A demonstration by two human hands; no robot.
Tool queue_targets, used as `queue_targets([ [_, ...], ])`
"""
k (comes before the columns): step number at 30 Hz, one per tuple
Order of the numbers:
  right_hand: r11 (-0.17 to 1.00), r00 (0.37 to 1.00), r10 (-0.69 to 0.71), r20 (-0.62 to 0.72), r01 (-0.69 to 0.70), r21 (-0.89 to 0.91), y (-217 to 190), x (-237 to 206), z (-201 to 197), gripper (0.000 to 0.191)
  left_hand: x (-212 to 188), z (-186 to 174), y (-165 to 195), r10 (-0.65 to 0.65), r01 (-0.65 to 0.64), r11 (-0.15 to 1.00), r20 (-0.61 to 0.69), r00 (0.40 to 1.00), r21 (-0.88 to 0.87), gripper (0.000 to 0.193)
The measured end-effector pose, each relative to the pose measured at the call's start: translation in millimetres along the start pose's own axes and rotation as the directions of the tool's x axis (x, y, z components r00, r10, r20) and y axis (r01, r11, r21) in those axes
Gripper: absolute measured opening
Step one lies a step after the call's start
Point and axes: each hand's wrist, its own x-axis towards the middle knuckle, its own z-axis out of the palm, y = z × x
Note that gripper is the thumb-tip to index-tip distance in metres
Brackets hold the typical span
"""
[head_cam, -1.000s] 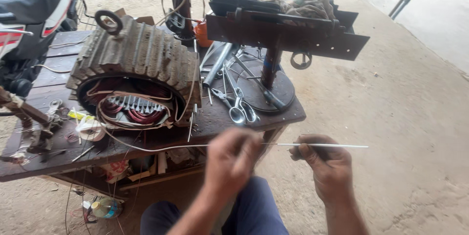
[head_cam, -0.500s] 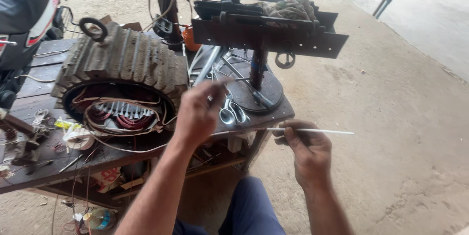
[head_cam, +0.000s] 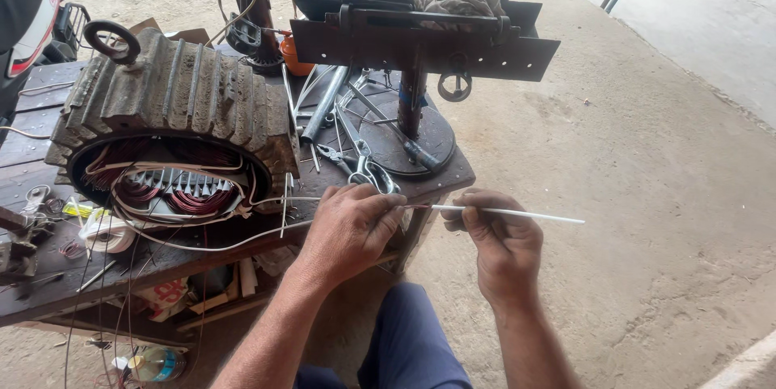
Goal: The person sits on the ground in front of a bench holding a motor stator and threads insulated wire through the stator slots by hand. They use a flat white plastic strip to guide and push the wire through the slots, pulling the wire through and repeating the threading around the stator.
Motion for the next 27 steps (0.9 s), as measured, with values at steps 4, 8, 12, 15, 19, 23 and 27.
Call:
queue_targets([
  [4,1.0,1.0,-0.019,0.02,0.019,0.021,3.9,-2.2,-2.2,0.013,-1.2,1.7,2.0,0.002,-0.002,1.0,-0.014,1.0,-0.006,0.032],
  [8,0.999,0.996,-0.048,0.079,0.047,0.022,5.6,-2.2,-3.2,0.013,-0.6,2.5,2.9,-0.089,0.089,0.996,0.028,0.996,-0.029,0.032],
  [12,0.999,0.995,-0.051,0.085,0.052,-0.01,7.0,-2.3,-4.0,0.014,-0.3,2.1,2.8,-0.034,0.032,0.999,-0.06,0.998,-0.037,0.03],
  [15,0.999,0.996,-0.037,0.087,0.038,-0.019,8.5,-2.2,-4.7,0.013,0.5,1.4,3.2,-0.053,0.05,0.998,-0.058,0.997,-0.04,0.029],
  [19,1.0,0.992,-0.021,0.124,0.02,0.014,10.2,-1.4,-5.6,0.014,2.2,0.3,5.1,-0.103,0.102,0.994,-0.032,0.994,-0.044,0.028],
  [23,1.0,0.99,0.008,0.139,-0.011,0.022,11.9,-0.5,-5.1,0.015,3.0,-0.5,6.0,-0.142,0.142,0.989,-0.011,0.99,-0.044,0.029],
  [27,0.999,0.989,-0.007,0.146,0.001,0.039,13.5,1.9,-4.8,0.016,1.4,-0.4,5.0,-0.109,0.107,0.992,-0.023,0.994,-0.062,0.032],
])
